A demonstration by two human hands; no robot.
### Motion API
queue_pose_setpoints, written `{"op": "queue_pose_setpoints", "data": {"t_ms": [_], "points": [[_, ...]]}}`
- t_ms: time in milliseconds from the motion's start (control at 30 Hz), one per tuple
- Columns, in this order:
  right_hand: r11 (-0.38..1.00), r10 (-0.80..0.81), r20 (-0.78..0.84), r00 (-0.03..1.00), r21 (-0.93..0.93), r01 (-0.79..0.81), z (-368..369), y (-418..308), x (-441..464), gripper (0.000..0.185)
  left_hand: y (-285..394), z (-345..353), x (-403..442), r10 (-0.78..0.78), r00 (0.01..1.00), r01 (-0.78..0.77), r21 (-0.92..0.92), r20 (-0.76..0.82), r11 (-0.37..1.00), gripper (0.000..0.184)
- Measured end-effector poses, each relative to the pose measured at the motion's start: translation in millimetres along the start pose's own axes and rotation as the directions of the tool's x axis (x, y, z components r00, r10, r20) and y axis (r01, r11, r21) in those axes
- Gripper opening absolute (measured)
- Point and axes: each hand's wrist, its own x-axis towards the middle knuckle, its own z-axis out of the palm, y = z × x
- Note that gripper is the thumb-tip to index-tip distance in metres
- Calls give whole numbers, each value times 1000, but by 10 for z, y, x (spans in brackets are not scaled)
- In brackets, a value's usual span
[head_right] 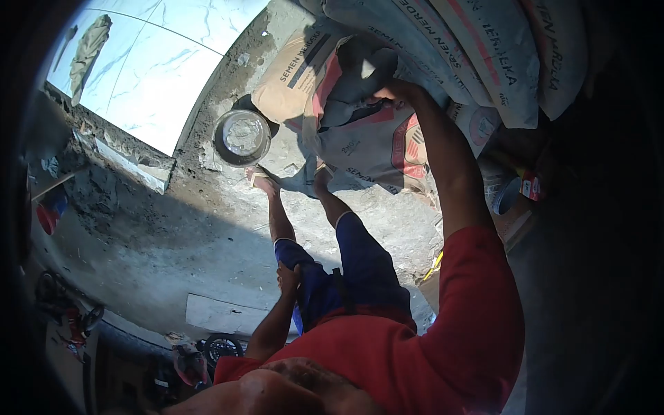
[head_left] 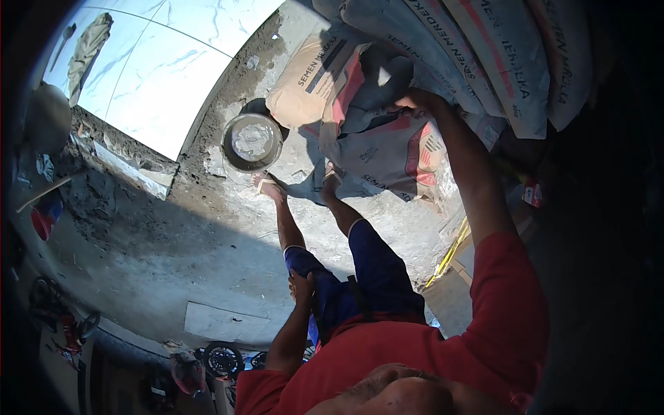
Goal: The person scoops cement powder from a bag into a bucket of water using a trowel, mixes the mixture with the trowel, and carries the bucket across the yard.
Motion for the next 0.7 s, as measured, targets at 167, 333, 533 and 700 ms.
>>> {"op": "queue_pose_setpoints", "data": {"t_ms": [167, 333, 533, 700], "points": [[987, -64, -114, 991, 141, 80, -243, 326, 183, 35, 24, 27, -18, 4, 1000, -4, 26, -6, 1000, 79], [982, -113, -307, 945, 111, 153, -214, 453, -2, 34, 48, 63, 9, 1, 1000, 0, 39, -13, 999, 81], [913, -240, -422, 874, 208, 351, -163, 867, -321, 27, 38, 97, 13, 17, 1000, -17, 21, -4, 1000, 81], [879, -327, -458, 826, 174, 444, 180, 1084, -830, 27, 44, 90, -8, 14, 1000, -14, 19, -19, 1000, 81]]}}
